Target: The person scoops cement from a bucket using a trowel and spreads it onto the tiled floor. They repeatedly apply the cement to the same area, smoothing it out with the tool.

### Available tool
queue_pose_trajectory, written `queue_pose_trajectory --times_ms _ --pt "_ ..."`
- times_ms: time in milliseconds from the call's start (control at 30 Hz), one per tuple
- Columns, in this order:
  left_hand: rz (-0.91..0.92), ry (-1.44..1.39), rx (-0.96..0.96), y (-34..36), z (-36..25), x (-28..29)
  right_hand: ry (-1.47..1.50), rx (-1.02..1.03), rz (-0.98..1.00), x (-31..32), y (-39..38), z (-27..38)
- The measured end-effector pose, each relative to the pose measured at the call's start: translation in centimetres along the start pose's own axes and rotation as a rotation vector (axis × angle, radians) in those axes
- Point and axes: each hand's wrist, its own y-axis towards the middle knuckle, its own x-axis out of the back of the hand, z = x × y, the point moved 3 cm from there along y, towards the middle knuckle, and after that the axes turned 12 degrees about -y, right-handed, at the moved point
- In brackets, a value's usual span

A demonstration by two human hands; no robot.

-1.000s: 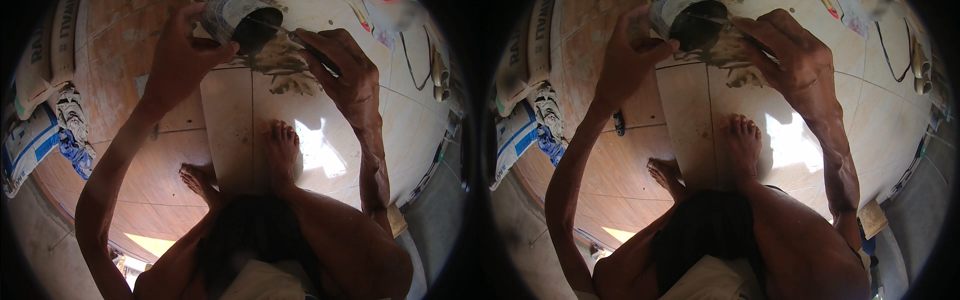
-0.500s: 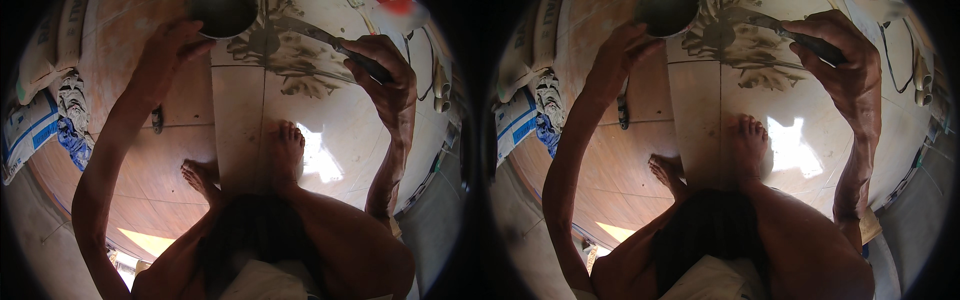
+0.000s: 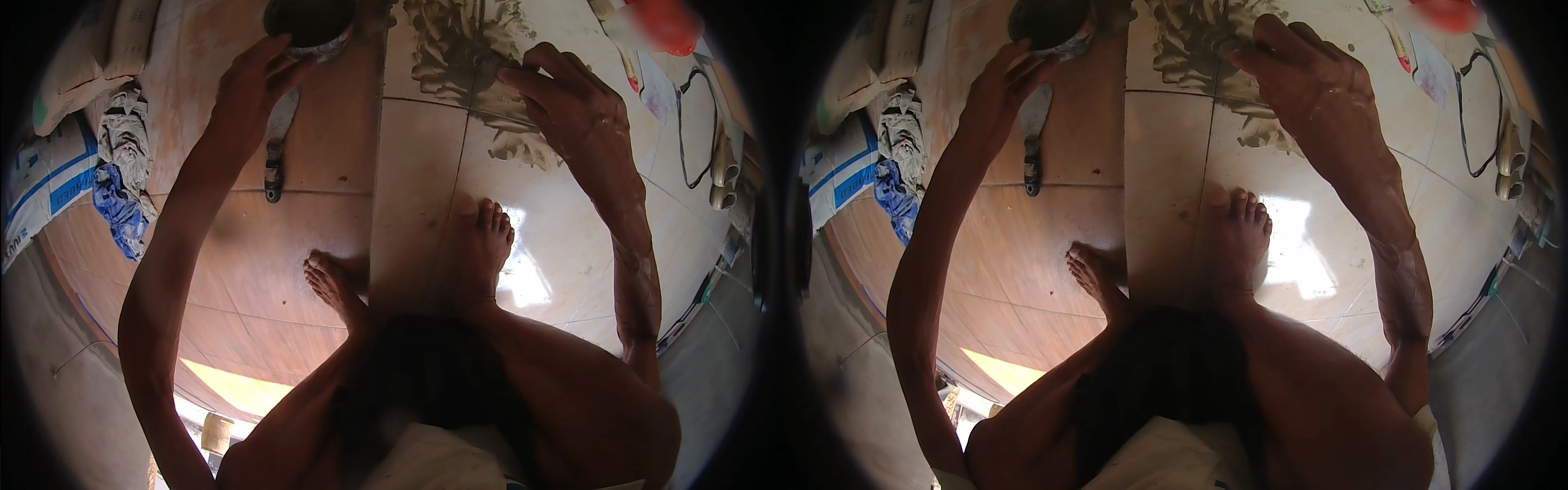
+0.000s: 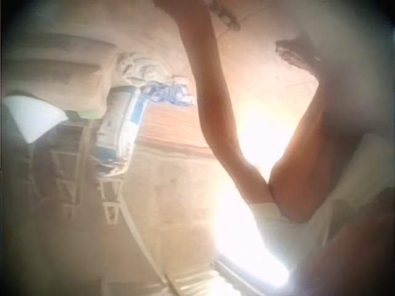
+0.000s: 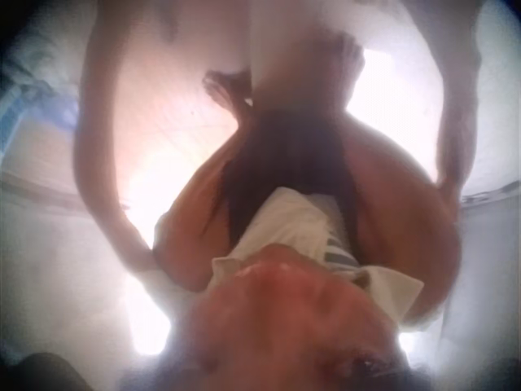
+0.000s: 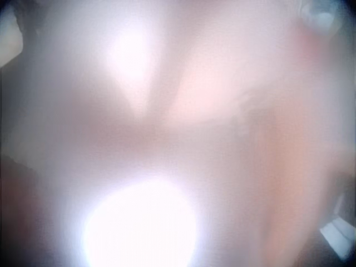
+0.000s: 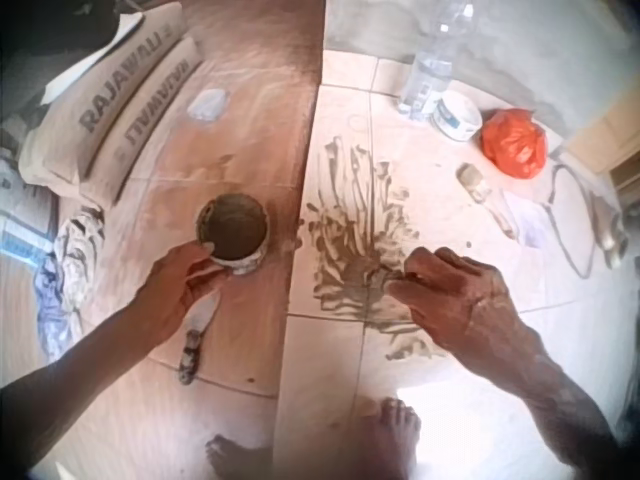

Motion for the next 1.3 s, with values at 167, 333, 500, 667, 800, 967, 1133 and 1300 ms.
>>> queue_pose_trajectory --times_ms 167,333,500,667,800,967,1133,1300 --pt "-0.071 0.044 0.028 1.0 0.9 1.3 0.025 -0.002 0.084 1.8 -0.6 0.3" --pt "-0.067 -0.032 0.072 1.7 1.8 1.4 0.029 0.021 0.053 1.1 0.1 1.0" --pt "0.025 0.216 0.014 0.7 2.1 1.5 0.071 -0.039 0.116 2.0 -1.4 0.7" --pt "-0.032 0.056 0.057 1.0 2.2 0.5 0.037 -0.118 0.192 3.9 -2.8 -3.9" --pt "-0.025 0.069 0.071 0.5 2.2 -0.1 0.048 -0.104 0.226 2.2 -4.4 -5.3" --pt "-0.026 0.078 0.072 -0.1 1.8 1.7 0.089 -0.089 0.142 1.4 -2.8 -3.5" --pt "-0.047 0.167 0.018 -1.6 1.5 1.8 0.073 -0.088 0.166 1.8 -4.1 -4.7" --pt "-0.032 0.199 0.081 -3.1 1.2 4.2 0.095 -0.075 0.107 2.0 -2.7 -3.6"
